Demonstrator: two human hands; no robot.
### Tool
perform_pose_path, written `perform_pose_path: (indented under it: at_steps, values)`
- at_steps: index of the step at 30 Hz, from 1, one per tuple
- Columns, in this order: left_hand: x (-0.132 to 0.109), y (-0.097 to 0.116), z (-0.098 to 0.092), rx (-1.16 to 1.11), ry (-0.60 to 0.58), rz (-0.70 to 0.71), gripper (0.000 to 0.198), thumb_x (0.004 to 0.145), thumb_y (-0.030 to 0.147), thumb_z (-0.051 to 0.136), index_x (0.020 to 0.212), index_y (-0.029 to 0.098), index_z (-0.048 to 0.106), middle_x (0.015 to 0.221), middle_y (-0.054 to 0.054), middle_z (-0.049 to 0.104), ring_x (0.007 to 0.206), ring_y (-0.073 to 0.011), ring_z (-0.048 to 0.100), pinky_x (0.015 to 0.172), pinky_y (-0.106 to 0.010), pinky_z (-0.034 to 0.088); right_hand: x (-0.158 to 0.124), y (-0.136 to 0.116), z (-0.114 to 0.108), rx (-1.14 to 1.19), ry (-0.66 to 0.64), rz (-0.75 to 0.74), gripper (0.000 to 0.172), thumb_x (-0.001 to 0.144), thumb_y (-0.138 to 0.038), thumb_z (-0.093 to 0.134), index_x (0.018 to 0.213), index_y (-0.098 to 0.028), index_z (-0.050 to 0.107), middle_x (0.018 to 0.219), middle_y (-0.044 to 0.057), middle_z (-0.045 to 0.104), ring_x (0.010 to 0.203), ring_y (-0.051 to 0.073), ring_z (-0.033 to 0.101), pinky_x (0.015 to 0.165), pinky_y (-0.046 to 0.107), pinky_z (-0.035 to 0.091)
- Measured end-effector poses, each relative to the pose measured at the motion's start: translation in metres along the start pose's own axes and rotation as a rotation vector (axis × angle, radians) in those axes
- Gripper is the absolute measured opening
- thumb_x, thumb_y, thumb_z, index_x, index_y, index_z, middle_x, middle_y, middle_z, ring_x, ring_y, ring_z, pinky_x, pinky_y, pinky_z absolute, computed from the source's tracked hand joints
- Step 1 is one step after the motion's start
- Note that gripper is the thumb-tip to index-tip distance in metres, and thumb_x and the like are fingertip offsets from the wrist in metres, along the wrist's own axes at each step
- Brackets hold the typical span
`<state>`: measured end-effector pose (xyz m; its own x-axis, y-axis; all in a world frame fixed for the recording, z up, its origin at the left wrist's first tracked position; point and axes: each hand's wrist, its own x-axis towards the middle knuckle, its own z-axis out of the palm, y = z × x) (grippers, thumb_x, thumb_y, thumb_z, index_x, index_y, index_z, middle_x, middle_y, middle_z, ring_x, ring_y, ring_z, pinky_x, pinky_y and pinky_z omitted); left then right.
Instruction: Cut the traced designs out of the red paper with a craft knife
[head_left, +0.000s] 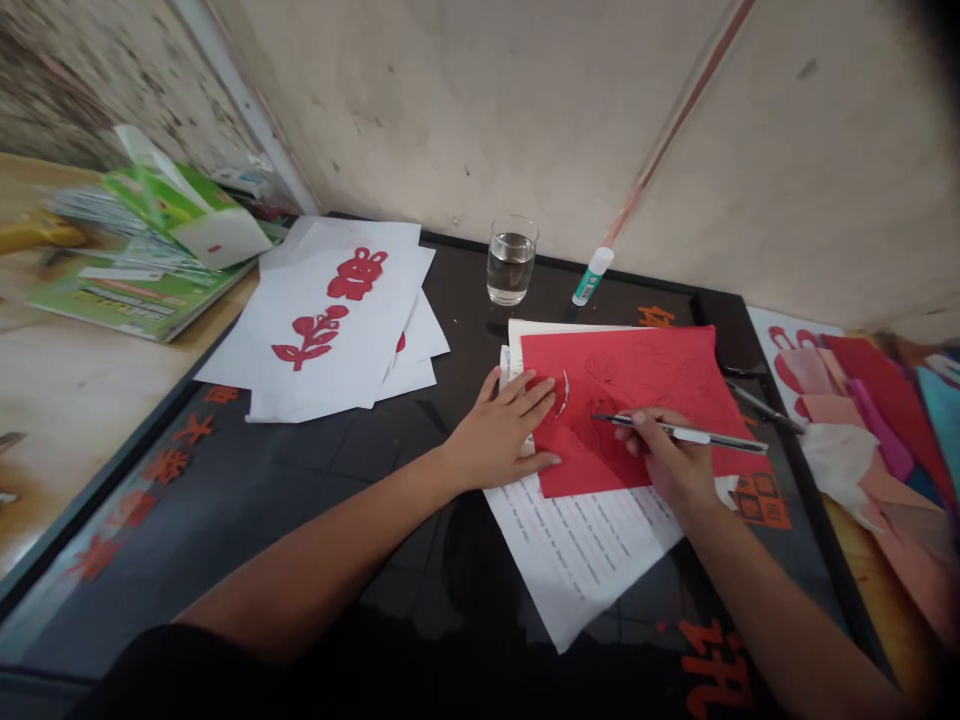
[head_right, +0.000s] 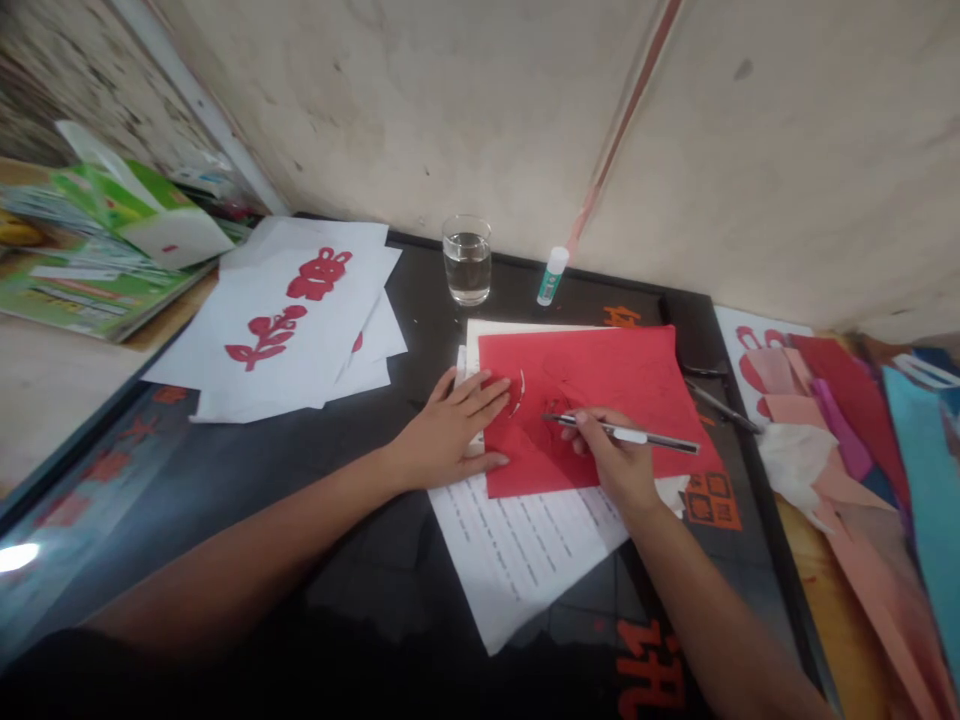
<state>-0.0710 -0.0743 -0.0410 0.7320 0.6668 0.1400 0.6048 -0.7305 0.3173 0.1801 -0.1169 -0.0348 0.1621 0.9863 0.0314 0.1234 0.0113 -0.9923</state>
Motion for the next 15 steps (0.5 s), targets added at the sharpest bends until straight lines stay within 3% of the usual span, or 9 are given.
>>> perform_pose_path:
  at_steps: [3, 7, 15]
  values:
    - [0.000, 0.001, 0.000, 0.005, -0.007, -0.009, 0.074, 0.092, 0.070, 0.035, 0.150, 0.023, 0.032, 0.158, -0.008, 0.030, 0.148, -0.0309, 0.020, 0.121, -0.055, 0.001, 0.000, -0.002, 0.003, -0.066, 0.022, -0.011, 0.020, 0.088, -0.042, 0.065, 0.093, -0.023, 0.071, 0.069, 0.001, 0.068, 0.054, 0.013, 0.056, 0.051, 0.026, 0.046]
    - [0.000, 0.001, 0.000, 0.011, 0.026, -0.083, 0.086, 0.087, 0.075, 0.042, 0.147, 0.015, 0.035, 0.159, -0.018, 0.023, 0.148, -0.0331, 0.018, 0.120, -0.056, 0.009, -0.006, -0.011, 0.007, -0.163, 0.010, -0.054, 0.020, 0.088, -0.042, 0.065, 0.095, -0.024, 0.070, 0.077, 0.003, 0.071, 0.063, 0.015, 0.062, 0.061, 0.030, 0.054]
    - [0.000, 0.002, -0.003, 0.020, 0.002, -0.073, 0.083, 0.087, 0.074, 0.043, 0.144, 0.015, 0.039, 0.159, -0.017, 0.023, 0.149, -0.0333, 0.014, 0.119, -0.059, 0.009, -0.022, -0.009, 0.007, -0.209, -0.104, -0.049, 0.015, 0.089, -0.038, 0.064, 0.097, -0.026, 0.068, 0.080, 0.003, 0.071, 0.066, 0.017, 0.065, 0.065, 0.032, 0.055]
